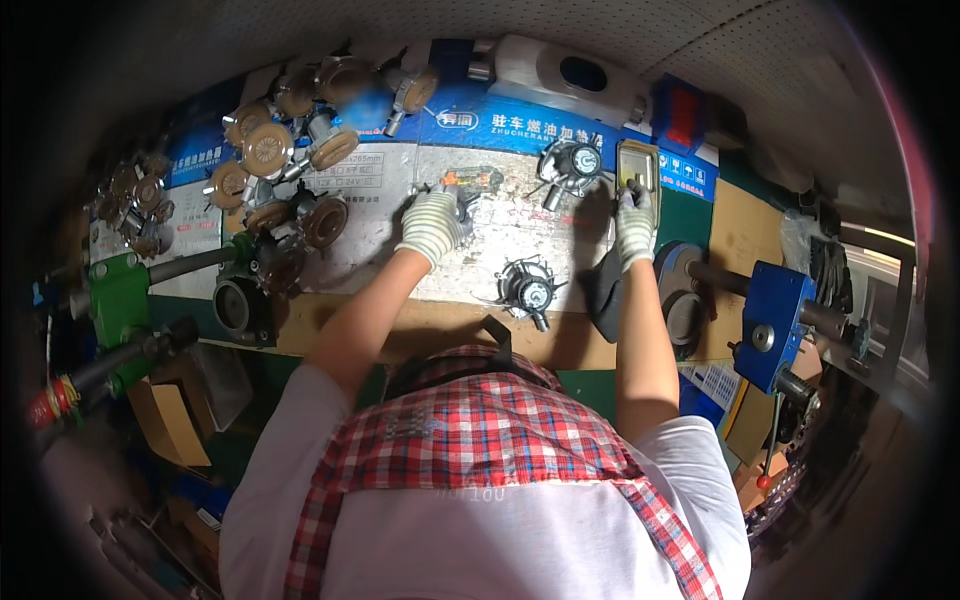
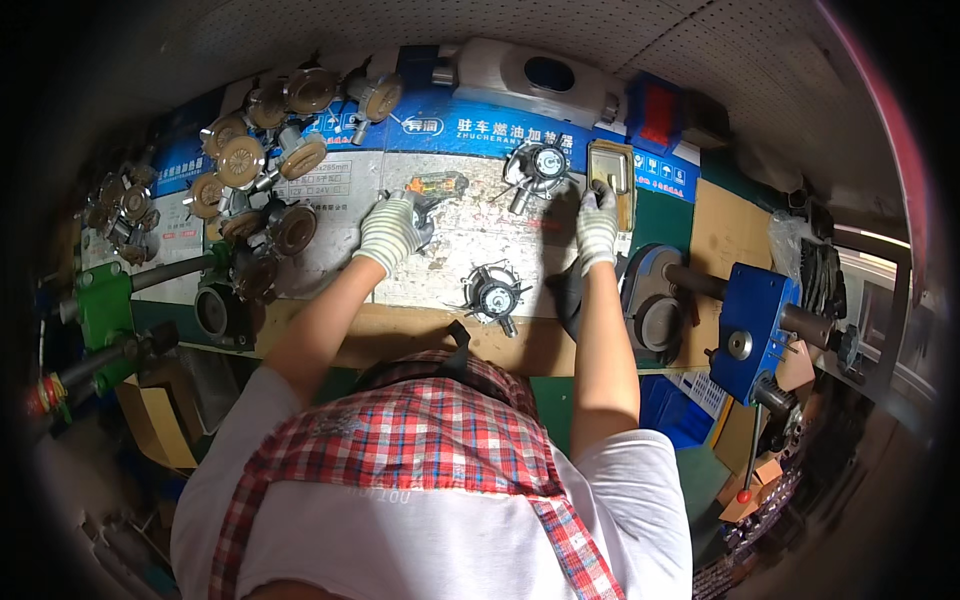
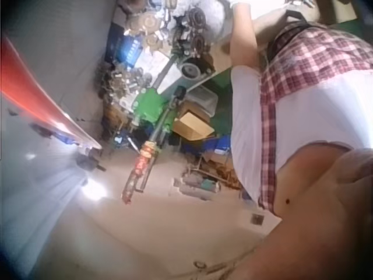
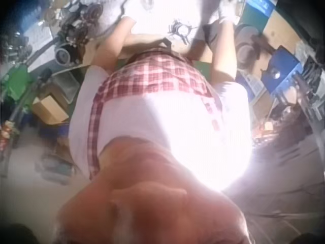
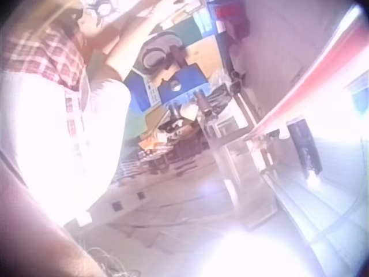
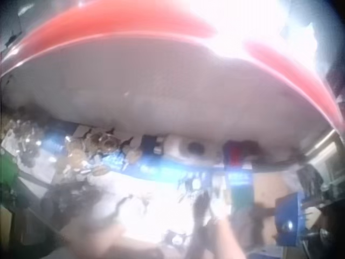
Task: The person repeatedly picks up metallic mechanical components and black circular parts from a workbench and a cardboard box. They use a blue manual press machine to attach the black parts to the metallic components, then place the assembled units back on the bench.
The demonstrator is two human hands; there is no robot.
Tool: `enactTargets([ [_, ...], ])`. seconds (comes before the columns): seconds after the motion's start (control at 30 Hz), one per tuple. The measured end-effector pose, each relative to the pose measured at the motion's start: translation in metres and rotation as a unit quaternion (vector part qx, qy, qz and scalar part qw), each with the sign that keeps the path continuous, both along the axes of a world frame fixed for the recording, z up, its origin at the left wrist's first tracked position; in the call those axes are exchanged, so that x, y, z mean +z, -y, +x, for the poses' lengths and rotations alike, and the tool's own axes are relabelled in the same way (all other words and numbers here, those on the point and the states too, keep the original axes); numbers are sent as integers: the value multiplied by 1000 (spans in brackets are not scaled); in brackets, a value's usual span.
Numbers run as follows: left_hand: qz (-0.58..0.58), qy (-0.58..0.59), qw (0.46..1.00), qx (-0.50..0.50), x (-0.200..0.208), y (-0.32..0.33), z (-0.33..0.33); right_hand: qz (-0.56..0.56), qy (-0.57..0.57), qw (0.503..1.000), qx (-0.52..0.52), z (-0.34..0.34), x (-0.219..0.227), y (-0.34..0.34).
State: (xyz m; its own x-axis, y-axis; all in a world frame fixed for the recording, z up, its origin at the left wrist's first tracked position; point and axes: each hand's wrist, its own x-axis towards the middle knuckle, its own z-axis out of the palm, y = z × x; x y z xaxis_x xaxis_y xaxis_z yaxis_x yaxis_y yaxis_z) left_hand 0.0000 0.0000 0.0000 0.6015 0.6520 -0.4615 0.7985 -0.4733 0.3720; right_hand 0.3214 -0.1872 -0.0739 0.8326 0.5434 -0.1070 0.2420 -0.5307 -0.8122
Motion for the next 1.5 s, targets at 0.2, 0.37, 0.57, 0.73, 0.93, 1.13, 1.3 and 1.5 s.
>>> enactTargets([
  [0.2,-81,93,991,-47,-4,37,76,107,-138,985,1,-48,33,2],
  [0.37,56,271,961,-22,-8,36,41,37,59,986,151,-132,122,-87],
  [0.57,360,79,862,348,-6,-49,-138,-90,104,921,365,-197,102,-253],
  [0.73,114,140,915,361,-90,-52,-227,-205,65,908,359,-211,70,-354],
  [0.93,326,86,941,-41,-71,3,-146,-152,82,960,221,-143,-27,-303],
  [1.13,145,109,979,-97,-73,84,-85,-38,96,986,128,-128,28,-230],
  [1.3,51,171,956,-233,-86,124,-102,41,274,918,283,-219,94,-241],
  [1.5,251,285,910,168,-65,55,-215,48,383,748,540,-327,85,-327],
])
